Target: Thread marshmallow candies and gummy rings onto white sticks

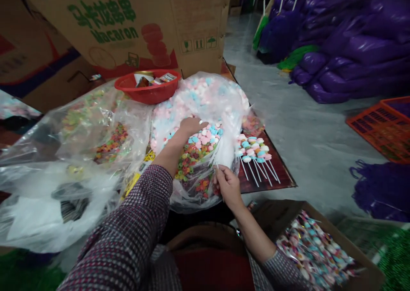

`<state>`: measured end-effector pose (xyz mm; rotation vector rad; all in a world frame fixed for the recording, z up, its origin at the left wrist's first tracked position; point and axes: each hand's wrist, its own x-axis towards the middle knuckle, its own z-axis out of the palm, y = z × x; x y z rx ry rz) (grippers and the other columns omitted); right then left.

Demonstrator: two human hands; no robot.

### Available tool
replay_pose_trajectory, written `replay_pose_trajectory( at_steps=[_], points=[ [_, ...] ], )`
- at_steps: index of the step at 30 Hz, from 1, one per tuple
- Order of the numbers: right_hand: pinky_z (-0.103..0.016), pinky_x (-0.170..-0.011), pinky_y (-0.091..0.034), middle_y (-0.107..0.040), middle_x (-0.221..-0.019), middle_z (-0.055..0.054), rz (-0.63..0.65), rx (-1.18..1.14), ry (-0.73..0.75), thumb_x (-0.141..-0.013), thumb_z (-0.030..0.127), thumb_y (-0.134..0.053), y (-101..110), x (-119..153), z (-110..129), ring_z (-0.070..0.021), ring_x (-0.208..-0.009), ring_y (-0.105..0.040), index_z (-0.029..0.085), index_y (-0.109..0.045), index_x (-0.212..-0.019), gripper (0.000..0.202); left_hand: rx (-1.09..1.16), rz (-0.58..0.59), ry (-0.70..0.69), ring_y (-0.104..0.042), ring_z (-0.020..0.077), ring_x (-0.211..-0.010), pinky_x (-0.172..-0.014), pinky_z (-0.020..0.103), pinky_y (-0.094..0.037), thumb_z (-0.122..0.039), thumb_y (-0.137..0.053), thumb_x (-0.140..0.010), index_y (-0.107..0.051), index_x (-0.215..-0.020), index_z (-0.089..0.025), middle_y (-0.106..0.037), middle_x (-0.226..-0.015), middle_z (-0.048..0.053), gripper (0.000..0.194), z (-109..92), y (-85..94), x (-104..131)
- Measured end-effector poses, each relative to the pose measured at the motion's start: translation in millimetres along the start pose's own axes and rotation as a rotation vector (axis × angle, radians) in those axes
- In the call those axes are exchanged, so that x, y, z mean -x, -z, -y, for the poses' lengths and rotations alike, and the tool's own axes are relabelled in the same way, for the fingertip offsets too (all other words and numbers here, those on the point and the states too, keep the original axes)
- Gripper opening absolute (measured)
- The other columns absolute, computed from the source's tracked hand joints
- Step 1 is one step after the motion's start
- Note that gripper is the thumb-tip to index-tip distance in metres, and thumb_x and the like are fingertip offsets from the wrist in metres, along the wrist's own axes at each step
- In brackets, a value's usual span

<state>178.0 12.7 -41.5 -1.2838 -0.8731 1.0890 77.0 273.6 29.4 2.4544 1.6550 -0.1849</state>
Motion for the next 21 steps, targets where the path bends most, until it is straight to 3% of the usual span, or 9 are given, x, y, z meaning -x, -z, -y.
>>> replay_pose_trajectory(
  at_steps=[9,16,21],
  points=[
    [-0.023,-0.048,-0.039,-0.056,-0.058,0.007,0.009,0.016,0.047,-0.092,0.054,-0.062,2.5,-0.8,0.3,-0.0094,-0.048,-0.047,0.021,-0.071,-0.102,0.036,-0.090,-0.026,-0.091,-0.068,0.0363,-0.122,-0.104,0.046,-0.047,-0.050,-0.045,-0.101,-0.070,-0.128,-0.015,-0.074,-0.130,0.018,0.052,-11.7,-12.8,51.9],
    [-0.023,-0.047,-0.038,-0.056,-0.057,0.008,-0.005,0.020,0.044,-0.090,0.053,-0.064,1.5,-1.5,1.7,-0.0089,-0.047,-0.045,0.020,-0.071,-0.102,0.035,-0.085,-0.193,-0.225,-0.064,0.0365,-0.126,-0.110,0.051,-0.045,-0.038,-0.049,-0.105,-0.073,-0.126,-0.014,-0.071,-0.130,0.019,0.040,-20.6,-28.6,99.2],
    [-0.022,-0.044,-0.034,-0.055,-0.055,0.010,-0.026,-0.056,-0.020,-0.085,0.056,-0.069,1.8,-4.8,5.2,-0.0077,-0.042,-0.043,0.020,-0.069,-0.099,0.039,0.070,-0.369,-0.202,-0.044,0.0365,-0.151,-0.124,0.060,-0.030,-0.036,-0.057,-0.102,-0.072,-0.129,-0.026,-0.055,-0.160,0.011,0.032,-15.8,-40.9,121.1]
  ],
)
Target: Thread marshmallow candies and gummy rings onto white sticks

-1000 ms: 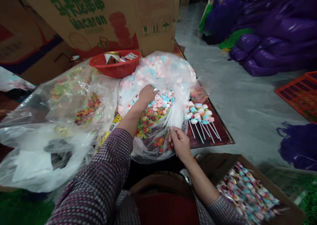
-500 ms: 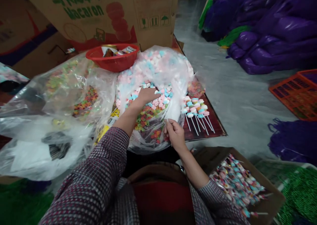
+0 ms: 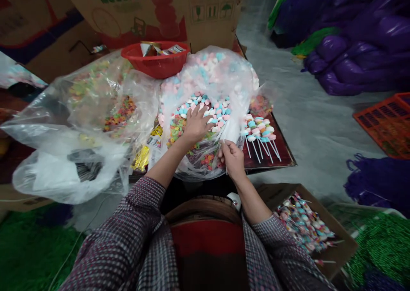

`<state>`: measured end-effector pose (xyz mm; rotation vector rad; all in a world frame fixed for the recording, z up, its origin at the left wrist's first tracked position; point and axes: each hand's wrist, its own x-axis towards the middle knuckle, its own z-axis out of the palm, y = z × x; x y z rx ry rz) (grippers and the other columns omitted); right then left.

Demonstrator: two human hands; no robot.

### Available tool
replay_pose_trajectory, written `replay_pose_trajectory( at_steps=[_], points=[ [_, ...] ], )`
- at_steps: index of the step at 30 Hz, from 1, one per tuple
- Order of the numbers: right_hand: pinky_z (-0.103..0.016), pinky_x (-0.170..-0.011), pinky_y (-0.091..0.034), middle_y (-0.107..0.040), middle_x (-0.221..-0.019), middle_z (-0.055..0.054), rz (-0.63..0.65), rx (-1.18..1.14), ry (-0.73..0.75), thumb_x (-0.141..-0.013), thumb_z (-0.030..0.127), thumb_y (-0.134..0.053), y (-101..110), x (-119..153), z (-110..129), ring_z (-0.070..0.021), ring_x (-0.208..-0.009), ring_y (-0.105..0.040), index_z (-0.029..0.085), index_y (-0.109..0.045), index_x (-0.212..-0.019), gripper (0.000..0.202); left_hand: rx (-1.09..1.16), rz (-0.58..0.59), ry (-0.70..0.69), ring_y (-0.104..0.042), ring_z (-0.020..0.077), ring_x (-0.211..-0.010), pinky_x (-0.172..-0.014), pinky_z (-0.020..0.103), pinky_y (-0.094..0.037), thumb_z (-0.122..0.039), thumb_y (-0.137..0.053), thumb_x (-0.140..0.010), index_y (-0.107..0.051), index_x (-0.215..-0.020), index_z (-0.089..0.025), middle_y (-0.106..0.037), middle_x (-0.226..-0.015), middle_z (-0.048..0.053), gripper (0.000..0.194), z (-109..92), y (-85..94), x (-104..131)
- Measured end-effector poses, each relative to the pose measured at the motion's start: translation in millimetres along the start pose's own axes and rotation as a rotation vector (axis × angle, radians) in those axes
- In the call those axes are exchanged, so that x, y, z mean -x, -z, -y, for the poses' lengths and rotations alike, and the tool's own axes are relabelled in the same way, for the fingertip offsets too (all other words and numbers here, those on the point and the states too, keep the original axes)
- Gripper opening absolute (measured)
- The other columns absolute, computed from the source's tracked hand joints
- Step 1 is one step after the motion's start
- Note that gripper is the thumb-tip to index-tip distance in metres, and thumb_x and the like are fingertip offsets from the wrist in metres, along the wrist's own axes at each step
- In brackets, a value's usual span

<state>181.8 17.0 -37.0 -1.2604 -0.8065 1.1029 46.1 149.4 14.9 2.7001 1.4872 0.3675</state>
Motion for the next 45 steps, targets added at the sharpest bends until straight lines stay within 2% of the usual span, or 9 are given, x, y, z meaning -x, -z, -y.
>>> replay_pose_trajectory(
  at_steps=[5,8,11,16,22,29,35,40,45],
  points=[
    [-0.022,-0.044,-0.032,-0.062,-0.068,0.006,-0.037,0.014,0.040,-0.080,0.053,-0.075,-1.9,-10.6,28.1,-0.0070,-0.048,-0.042,0.021,-0.069,-0.094,0.035,0.040,-0.170,-0.031,-0.060,0.0333,-0.128,-0.112,0.051,-0.041,-0.038,-0.057,-0.102,-0.070,-0.133,-0.021,-0.071,-0.131,0.016,0.037,-3.8,9.0,36.8],
    [-0.021,-0.048,-0.033,-0.055,-0.062,0.005,0.013,0.116,0.090,-0.082,0.057,-0.073,-9.4,-18.2,42.0,-0.0090,-0.056,-0.044,0.020,-0.064,-0.074,0.038,0.046,-0.151,-0.034,-0.066,0.0315,-0.109,-0.101,0.047,-0.046,-0.040,-0.055,-0.103,-0.069,-0.135,-0.019,-0.075,-0.108,0.014,0.041,-10.4,11.2,58.2],
    [-0.021,-0.050,-0.033,-0.049,-0.059,0.005,0.099,0.135,0.068,-0.077,0.057,-0.076,-18.3,-20.3,43.7,-0.0096,-0.060,-0.044,0.020,-0.061,-0.068,0.041,0.138,-0.107,0.005,-0.067,0.0311,-0.109,-0.100,0.045,-0.048,-0.030,-0.054,-0.101,-0.066,-0.139,-0.017,-0.076,-0.109,0.014,0.042,-15.9,10.1,75.1],
    [-0.021,-0.050,-0.034,-0.053,-0.063,0.006,0.183,-0.020,-0.060,-0.067,0.049,-0.084,-24.5,-9.8,40.6,-0.0079,-0.057,-0.045,0.020,-0.064,-0.073,0.036,0.714,-0.070,0.094,-0.068,0.0244,-0.118,-0.105,0.038,-0.053,-0.024,-0.052,-0.095,-0.067,-0.135,-0.016,-0.076,-0.126,0.011,0.043,-22.7,6.0,97.9],
    [-0.024,-0.055,-0.044,-0.059,-0.068,0.004,0.242,-0.109,-0.048,-0.066,0.050,-0.088,-27.5,6.5,47.9,-0.0117,-0.064,-0.056,0.021,-0.067,-0.081,0.039,1.370,0.054,0.333,-0.068,0.0165,-0.078,-0.078,0.033,-0.059,-0.035,-0.041,-0.103,-0.069,-0.103,-0.018,-0.075,-0.089,0.006,0.033,-29.0,0.6,109.6],
    [-0.022,-0.049,-0.041,-0.064,-0.072,0.002,0.167,-0.119,-0.043,-0.067,0.046,-0.089,-23.0,12.6,49.5,-0.0117,-0.062,-0.057,0.023,-0.071,-0.083,0.033,1.345,-0.005,0.406,-0.070,0.0163,-0.081,-0.080,0.033,-0.059,-0.032,-0.041,-0.103,-0.067,-0.119,-0.021,-0.076,-0.093,0.006,0.033,-24.9,2.7,110.2],
    [-0.026,-0.067,-0.051,-0.069,-0.079,0.002,0.199,0.058,0.027,-0.074,0.042,-0.082,-27.3,9.9,39.3,-0.0118,-0.073,-0.060,0.020,-0.074,-0.086,0.026,1.395,0.070,0.312,-0.068,0.0185,-0.086,-0.081,0.032,-0.056,-0.021,-0.046,-0.086,-0.074,-0.107,-0.020,-0.074,-0.085,0.003,0.036,-26.1,3.7,115.7],
    [-0.028,-0.072,-0.054,-0.070,-0.083,0.001,0.205,0.159,0.052,-0.079,0.041,-0.079,-29.5,11.3,32.6,-0.0131,-0.077,-0.062,0.021,-0.071,-0.091,0.024,1.358,0.069,0.283,-0.069,0.0193,-0.102,-0.095,0.031,-0.054,-0.040,-0.059,-0.090,-0.077,-0.110,-0.019,-0.078,-0.101,0.003,0.034,-24.8,11.1,122.0],
    [-0.022,-0.054,-0.045,-0.069,-0.087,0.002,0.248,0.065,-0.043,-0.086,0.041,-0.074,-28.4,20.3,45.2,-0.0086,-0.061,-0.051,0.025,-0.071,-0.103,0.023,1.364,-0.021,0.401,-0.065,0.0127,-0.076,-0.076,0.025,-0.053,-0.043,-0.064,-0.090,-0.076,-0.092,-0.018,-0.076,-0.082,0.000,0.028,-21.2,7.0,123.7]
  ],
)
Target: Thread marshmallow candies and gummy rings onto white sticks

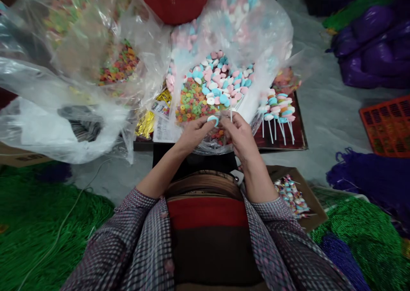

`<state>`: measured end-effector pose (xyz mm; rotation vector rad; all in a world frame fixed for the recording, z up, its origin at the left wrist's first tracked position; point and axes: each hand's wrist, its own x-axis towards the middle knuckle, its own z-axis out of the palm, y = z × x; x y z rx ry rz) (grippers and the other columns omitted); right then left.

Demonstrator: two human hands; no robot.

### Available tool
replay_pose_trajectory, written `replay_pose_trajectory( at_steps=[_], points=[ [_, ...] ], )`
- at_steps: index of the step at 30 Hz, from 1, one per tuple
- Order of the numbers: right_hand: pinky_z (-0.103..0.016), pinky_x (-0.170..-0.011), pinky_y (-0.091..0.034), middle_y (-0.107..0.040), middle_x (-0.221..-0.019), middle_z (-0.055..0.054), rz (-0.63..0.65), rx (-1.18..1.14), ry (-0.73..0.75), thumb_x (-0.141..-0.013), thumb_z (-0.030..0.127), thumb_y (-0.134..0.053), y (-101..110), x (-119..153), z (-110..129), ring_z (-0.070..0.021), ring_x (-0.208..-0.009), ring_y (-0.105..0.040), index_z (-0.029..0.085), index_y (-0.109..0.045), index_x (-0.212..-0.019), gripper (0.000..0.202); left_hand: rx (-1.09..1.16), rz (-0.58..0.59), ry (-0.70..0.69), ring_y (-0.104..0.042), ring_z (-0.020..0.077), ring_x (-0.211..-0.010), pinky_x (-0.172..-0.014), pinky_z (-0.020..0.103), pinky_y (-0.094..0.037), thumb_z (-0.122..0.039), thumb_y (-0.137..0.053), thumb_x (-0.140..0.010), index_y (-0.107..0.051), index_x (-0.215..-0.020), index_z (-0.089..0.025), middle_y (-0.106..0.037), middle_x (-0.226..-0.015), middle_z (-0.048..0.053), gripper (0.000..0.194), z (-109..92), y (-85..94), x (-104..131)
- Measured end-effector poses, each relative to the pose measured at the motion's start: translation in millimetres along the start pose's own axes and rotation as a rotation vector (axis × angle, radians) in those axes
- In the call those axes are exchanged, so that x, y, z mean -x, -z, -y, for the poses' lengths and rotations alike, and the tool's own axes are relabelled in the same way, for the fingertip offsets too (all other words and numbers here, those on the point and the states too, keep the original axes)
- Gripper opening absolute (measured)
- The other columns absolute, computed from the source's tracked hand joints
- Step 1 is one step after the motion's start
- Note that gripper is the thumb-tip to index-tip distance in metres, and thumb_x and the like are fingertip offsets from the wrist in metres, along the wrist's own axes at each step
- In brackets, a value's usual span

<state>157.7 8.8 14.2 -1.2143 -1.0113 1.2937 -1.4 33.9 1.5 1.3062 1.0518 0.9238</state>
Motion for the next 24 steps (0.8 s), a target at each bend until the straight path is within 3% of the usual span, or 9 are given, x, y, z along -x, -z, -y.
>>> replay_pose_trajectory(
  at_steps=[4,10,14,19,24],
  points=[
    [-0.021,-0.045,-0.032,-0.066,-0.082,0.003,0.052,0.001,-0.045,-0.094,0.044,-0.065,1.3,19.0,8.5,-0.0056,-0.051,-0.039,0.026,-0.071,-0.109,0.025,0.190,-0.096,0.093,-0.064,0.0109,-0.061,-0.058,0.023,-0.050,-0.043,-0.062,-0.093,-0.070,-0.081,-0.018,-0.072,-0.070,0.001,0.029,5.0,1.6,-2.1],
    [-0.021,-0.047,-0.038,-0.062,-0.060,0.007,0.269,0.296,-0.006,-0.102,0.059,-0.051,1.0,45.4,5.1,-0.0069,-0.043,-0.047,0.020,-0.070,-0.128,0.050,0.265,-0.076,0.092,-0.067,0.0101,-0.061,-0.059,0.024,-0.053,-0.047,-0.061,-0.098,-0.066,-0.078,-0.019,-0.073,-0.072,0.002,0.035,4.1,5.0,-1.9],
    [-0.022,-0.051,-0.040,-0.051,-0.047,0.009,0.278,0.460,0.072,-0.104,0.059,-0.046,0.7,45.7,3.2,-0.0093,-0.043,-0.048,0.018,-0.073,-0.120,0.051,0.282,-0.024,0.055,-0.072,0.0127,-0.072,-0.069,0.027,-0.059,-0.052,-0.066,-0.096,-0.071,-0.097,-0.021,-0.079,-0.085,0.003,0.032,8.1,6.3,-0.3],
    [-0.024,-0.056,-0.038,-0.048,-0.052,0.006,0.255,0.560,0.130,-0.105,0.054,-0.044,0.0,42.0,5.1,-0.0110,-0.052,-0.050,0.019,-0.072,-0.093,0.046,0.229,0.044,-0.070,-0.073,0.0149,-0.079,-0.076,0.032,-0.061,-0.064,-0.063,-0.095,-0.074,-0.111,-0.021,-0.081,-0.097,0.006,0.046,19.1,6.0,0.0],
    [-0.026,-0.058,-0.035,-0.047,-0.055,0.004,0.238,0.586,0.104,-0.104,0.049,-0.048,2.5,43.1,9.9,-0.0126,-0.058,-0.049,0.020,-0.067,-0.083,0.040,-0.158,-0.057,-0.297,-0.075,0.0191,-0.101,-0.092,0.036,-0.060,-0.071,-0.052,-0.098,-0.074,-0.118,-0.021,-0.081,-0.115,0.008,0.058,27.7,13.2,-2.7]
  ],
)
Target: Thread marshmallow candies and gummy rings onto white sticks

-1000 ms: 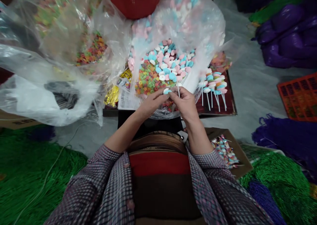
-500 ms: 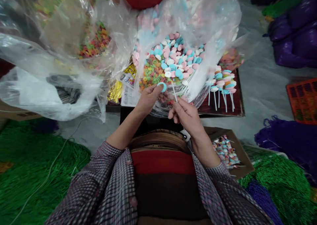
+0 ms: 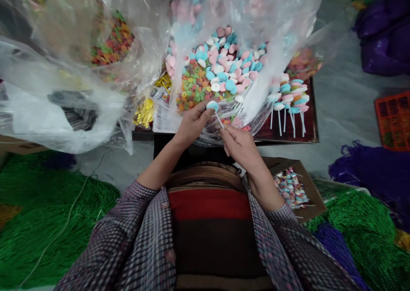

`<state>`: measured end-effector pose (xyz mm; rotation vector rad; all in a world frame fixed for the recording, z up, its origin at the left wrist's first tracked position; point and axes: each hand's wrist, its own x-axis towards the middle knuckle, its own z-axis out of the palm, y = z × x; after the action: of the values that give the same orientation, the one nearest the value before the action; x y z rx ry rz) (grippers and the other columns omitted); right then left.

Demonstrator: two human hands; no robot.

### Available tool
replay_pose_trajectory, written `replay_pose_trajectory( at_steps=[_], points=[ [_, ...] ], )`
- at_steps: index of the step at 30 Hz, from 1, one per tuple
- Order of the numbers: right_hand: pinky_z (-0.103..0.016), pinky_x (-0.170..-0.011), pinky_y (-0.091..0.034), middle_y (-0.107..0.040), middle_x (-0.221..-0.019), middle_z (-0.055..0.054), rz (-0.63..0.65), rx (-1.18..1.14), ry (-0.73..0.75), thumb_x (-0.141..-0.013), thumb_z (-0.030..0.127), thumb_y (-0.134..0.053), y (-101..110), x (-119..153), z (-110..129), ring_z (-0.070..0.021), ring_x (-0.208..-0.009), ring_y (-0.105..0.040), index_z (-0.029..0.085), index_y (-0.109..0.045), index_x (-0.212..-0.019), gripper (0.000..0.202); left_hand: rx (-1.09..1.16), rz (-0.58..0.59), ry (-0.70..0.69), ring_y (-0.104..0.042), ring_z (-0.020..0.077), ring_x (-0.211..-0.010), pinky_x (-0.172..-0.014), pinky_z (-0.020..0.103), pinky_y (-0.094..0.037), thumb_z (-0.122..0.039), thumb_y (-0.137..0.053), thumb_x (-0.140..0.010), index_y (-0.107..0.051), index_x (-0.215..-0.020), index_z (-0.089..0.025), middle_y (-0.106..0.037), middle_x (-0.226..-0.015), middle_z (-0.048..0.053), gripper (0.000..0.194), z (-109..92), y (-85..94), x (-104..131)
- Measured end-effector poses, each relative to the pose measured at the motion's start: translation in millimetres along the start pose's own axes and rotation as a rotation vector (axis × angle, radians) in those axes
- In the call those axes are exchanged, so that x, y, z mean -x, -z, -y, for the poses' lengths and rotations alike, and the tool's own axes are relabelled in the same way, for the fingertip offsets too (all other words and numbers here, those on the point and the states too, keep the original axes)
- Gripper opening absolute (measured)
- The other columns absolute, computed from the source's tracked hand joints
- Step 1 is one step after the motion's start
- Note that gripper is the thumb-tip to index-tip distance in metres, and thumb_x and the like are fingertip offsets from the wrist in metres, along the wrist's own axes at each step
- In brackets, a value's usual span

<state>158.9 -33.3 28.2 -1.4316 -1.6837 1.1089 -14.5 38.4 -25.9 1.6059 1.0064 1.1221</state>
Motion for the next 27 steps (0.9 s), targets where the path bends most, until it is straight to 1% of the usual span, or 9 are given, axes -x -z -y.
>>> replay_pose_trajectory(
  at_steps=[2,5,7,10,13,17,19,22,27],
  points=[
    [-0.025,-0.056,-0.033,-0.045,-0.052,0.005,0.025,-0.026,-0.046,-0.103,0.049,-0.050,2.7,1.5,0.1,-0.0118,-0.054,-0.047,0.019,-0.067,-0.082,0.040,-0.223,0.007,-0.137,-0.074,0.0208,-0.114,-0.100,0.038,-0.058,-0.070,-0.046,-0.101,-0.072,-0.125,-0.021,-0.079,-0.124,0.008,0.060,3.6,4.1,-0.6],
    [-0.025,-0.050,-0.029,-0.041,-0.045,0.008,0.078,-0.128,-0.134,-0.102,0.050,-0.051,4.2,3.1,-1.7,-0.0099,-0.044,-0.040,0.019,-0.069,-0.088,0.039,-0.441,0.070,-0.279,-0.072,0.0208,-0.120,-0.103,0.038,-0.057,-0.062,-0.034,-0.107,-0.067,-0.134,-0.022,-0.077,-0.129,0.009,0.058,9.4,5.3,1.7],
    [-0.024,-0.047,-0.027,-0.039,-0.042,0.010,0.090,-0.208,-0.185,-0.101,0.053,-0.051,1.2,3.1,-4.0,-0.0089,-0.038,-0.036,0.019,-0.069,-0.090,0.040,-0.524,0.090,-0.318,-0.072,0.0206,-0.120,-0.103,0.037,-0.056,-0.054,-0.030,-0.110,-0.063,-0.139,-0.021,-0.076,-0.130,0.011,0.055,13.1,0.5,5.9],
    [-0.023,-0.045,-0.025,-0.041,-0.040,0.010,0.021,-0.278,-0.203,-0.099,0.055,-0.053,-7.4,1.5,-8.6,-0.0077,-0.037,-0.034,0.021,-0.061,-0.078,0.041,-0.600,0.079,-0.302,-0.072,0.0207,-0.114,-0.099,0.035,-0.056,-0.049,-0.027,-0.111,-0.058,-0.144,-0.018,-0.076,-0.127,0.014,0.055,16.0,-11.1,13.3],
    [-0.023,-0.046,-0.027,-0.041,-0.041,0.010,-0.032,-0.297,-0.197,-0.100,0.056,-0.052,-11.7,-0.4,-12.5,-0.0076,-0.038,-0.035,0.023,-0.052,-0.071,0.044,-0.568,0.050,-0.234,-0.072,0.0208,-0.109,-0.097,0.035,-0.056,-0.052,-0.027,-0.111,-0.060,-0.143,-0.018,-0.077,-0.122,0.014,0.057,15.3,-18.1,15.3],
    [-0.025,-0.051,-0.032,-0.051,-0.048,0.008,0.040,-0.165,-0.132,-0.097,0.059,-0.057,-2.6,2.4,-14.1,-0.0094,-0.045,-0.042,0.022,-0.064,-0.086,0.039,-0.431,-0.036,-0.104,-0.071,0.0235,-0.117,-0.104,0.036,-0.053,-0.055,-0.040,-0.107,-0.067,-0.134,-0.021,-0.076,-0.126,0.013,0.051,13.2,-13.7,9.2],
    [-0.026,-0.052,-0.033,-0.049,-0.048,0.008,0.039,-0.114,-0.129,-0.098,0.061,-0.056,1.3,5.2,-15.3,-0.0101,-0.046,-0.042,0.022,-0.068,-0.090,0.042,-0.404,-0.058,-0.051,-0.070,0.0246,-0.117,-0.105,0.036,-0.052,-0.055,-0.046,-0.105,-0.068,-0.132,-0.022,-0.077,-0.124,0.012,0.048,12.6,-11.8,7.9],
    [-0.026,-0.051,-0.031,-0.045,-0.046,0.008,-0.020,-0.158,-0.172,-0.097,0.068,-0.053,-3.1,5.1,-20.6,-0.0105,-0.044,-0.041,0.022,-0.066,-0.083,0.049,-0.407,0.000,-0.056,-0.070,0.0242,-0.114,-0.104,0.037,-0.052,-0.053,-0.043,-0.106,-0.069,-0.132,-0.022,-0.077,-0.121,0.013,0.048,9.2,-17.0,13.0],
    [-0.023,-0.047,-0.027,-0.044,-0.047,0.005,-0.093,-0.305,-0.194,-0.089,0.080,-0.055,-20.0,-7.4,-31.2,-0.0090,-0.047,-0.039,0.024,-0.043,-0.060,0.064,-0.352,0.153,-0.123,-0.069,0.0231,-0.115,-0.103,0.036,-0.053,-0.057,-0.033,-0.107,-0.068,-0.134,-0.021,-0.075,-0.122,0.012,0.057,-7.5,-24.8,24.5]
  ],
)
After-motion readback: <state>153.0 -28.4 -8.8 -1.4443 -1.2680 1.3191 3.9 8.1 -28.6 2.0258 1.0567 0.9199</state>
